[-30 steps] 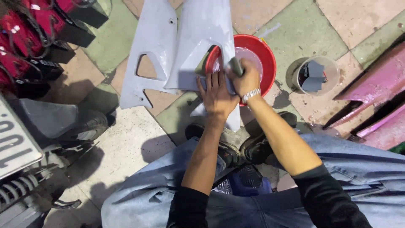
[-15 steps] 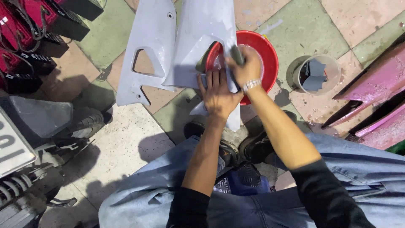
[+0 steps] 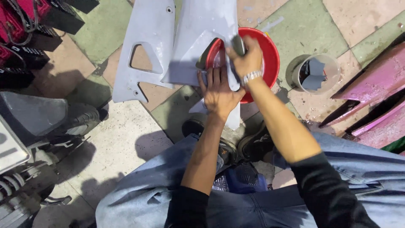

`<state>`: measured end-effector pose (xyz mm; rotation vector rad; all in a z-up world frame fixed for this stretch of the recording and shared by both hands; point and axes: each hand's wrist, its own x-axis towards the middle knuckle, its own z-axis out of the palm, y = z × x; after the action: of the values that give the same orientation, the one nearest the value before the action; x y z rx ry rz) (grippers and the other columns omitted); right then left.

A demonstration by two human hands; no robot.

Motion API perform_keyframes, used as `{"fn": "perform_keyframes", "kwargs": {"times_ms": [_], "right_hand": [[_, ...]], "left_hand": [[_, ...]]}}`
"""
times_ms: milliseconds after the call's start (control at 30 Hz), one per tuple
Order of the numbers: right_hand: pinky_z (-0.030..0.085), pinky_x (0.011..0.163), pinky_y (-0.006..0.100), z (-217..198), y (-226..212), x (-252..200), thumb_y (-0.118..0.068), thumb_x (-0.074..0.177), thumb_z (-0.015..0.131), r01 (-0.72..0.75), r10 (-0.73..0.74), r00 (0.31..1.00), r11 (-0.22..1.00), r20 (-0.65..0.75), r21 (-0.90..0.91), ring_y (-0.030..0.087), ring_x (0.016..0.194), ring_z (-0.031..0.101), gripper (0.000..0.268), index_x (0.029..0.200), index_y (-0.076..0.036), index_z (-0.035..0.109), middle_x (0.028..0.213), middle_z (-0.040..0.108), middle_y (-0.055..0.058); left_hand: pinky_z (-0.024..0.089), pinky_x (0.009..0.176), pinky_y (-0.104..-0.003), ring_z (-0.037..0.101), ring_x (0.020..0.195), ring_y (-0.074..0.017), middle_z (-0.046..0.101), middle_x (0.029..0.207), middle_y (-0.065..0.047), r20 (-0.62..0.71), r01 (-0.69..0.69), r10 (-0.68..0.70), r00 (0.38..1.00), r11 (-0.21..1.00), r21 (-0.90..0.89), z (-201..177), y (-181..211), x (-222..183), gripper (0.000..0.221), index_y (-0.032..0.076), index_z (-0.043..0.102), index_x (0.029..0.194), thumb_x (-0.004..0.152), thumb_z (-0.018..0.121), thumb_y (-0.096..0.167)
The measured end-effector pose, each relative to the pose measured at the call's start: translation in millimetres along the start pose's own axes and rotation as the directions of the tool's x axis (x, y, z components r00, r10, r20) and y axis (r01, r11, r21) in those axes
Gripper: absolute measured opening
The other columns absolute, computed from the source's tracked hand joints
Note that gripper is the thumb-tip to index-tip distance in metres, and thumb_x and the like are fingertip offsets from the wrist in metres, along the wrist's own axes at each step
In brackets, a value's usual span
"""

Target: Wet sanding a motorcycle fairing component using a sanding block and water from a bucket.

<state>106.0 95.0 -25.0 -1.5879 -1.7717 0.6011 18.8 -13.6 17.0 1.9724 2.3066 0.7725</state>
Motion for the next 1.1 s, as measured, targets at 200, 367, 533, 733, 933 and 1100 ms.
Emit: {"fn": "perform_keyframes", "kwargs": {"times_ms": [200,367,533,733,933,1100], "right_hand": [[0.055,0.076,0.047,-20,13,-54,-0.033,0.074,0.096,-0.175,0.176,0.977,0.984,0.12,-0.019,0.039,0.091,0.069,0.039,0.084,-0.014,0.064,0.089,0.064,0.009],[0.057,0.075,0.048,5,8,-5,-0.037,0.073,0.096,-0.176,0.177,0.983,0.984,0.039,-0.036,0.039,0.088,0.071,0.041,0.086,-0.013,0.066,0.088,0.067,0.011],[0.056,0.078,0.051,-4,-7,-13,-0.039,0.077,0.092,-0.242,0.243,0.968,0.97,0.069,-0.016,0.041,0.094,0.07,0.041,0.094,-0.015,0.064,0.094,0.071,0.012],[0.056,0.074,0.051,-20,0,-51,-0.036,0.079,0.092,-0.328,0.324,0.94,0.945,0.105,0.02,0.044,0.094,0.07,0.037,0.093,-0.013,0.067,0.09,0.069,0.018],[0.058,0.072,0.04,-27,20,-31,-0.042,0.073,0.093,-0.302,0.31,0.911,0.951,0.272,-0.073,0.029,0.083,0.073,0.035,0.087,-0.024,0.067,0.077,0.068,0.001],[0.061,0.08,0.04,-29,26,-28,-0.015,0.088,0.09,-0.176,0.172,0.984,0.923,0.042,0.342,0.033,0.094,0.074,0.028,0.091,-0.001,0.067,0.097,0.07,0.018]], "left_hand": [[0.035,0.115,-0.052,0.063,0.115,-0.0251,0.065,0.105,-0.008,-0.236,0.006,0.002,0.972,0.999,0.032,13,-2,-3,0.045,0.008,0.068,0.113,0.074,0.068,0.03],[0.034,0.116,-0.055,0.062,0.117,-0.027,0.065,0.105,-0.011,-0.228,0.003,0.001,0.974,1.0,0.014,8,1,0,0.064,0.004,0.069,0.112,0.059,0.075,0.04],[0.033,0.117,-0.056,0.062,0.117,-0.0264,0.065,0.104,-0.009,-0.22,0.016,-0.017,0.975,1.0,-0.004,16,0,-4,0.067,0.005,0.068,0.114,0.059,0.077,0.043],[0.034,0.115,-0.055,0.064,0.111,-0.0285,0.064,0.102,-0.01,-0.269,-0.033,0.034,0.962,0.999,0.006,17,-2,-1,0.04,0.005,0.068,0.111,0.074,0.068,0.022],[0.038,0.112,-0.057,0.064,0.11,-0.0275,0.064,0.101,-0.009,-0.294,-0.004,0.004,0.956,1.0,0.001,14,0,2,0.048,0.007,0.068,0.11,0.071,0.07,0.034],[0.035,0.114,-0.058,0.062,0.113,-0.0302,0.064,0.104,-0.014,-0.223,-0.006,0.001,0.975,1.0,-0.022,19,-3,-3,0.07,0.003,0.067,0.111,0.066,0.077,0.056]]}}
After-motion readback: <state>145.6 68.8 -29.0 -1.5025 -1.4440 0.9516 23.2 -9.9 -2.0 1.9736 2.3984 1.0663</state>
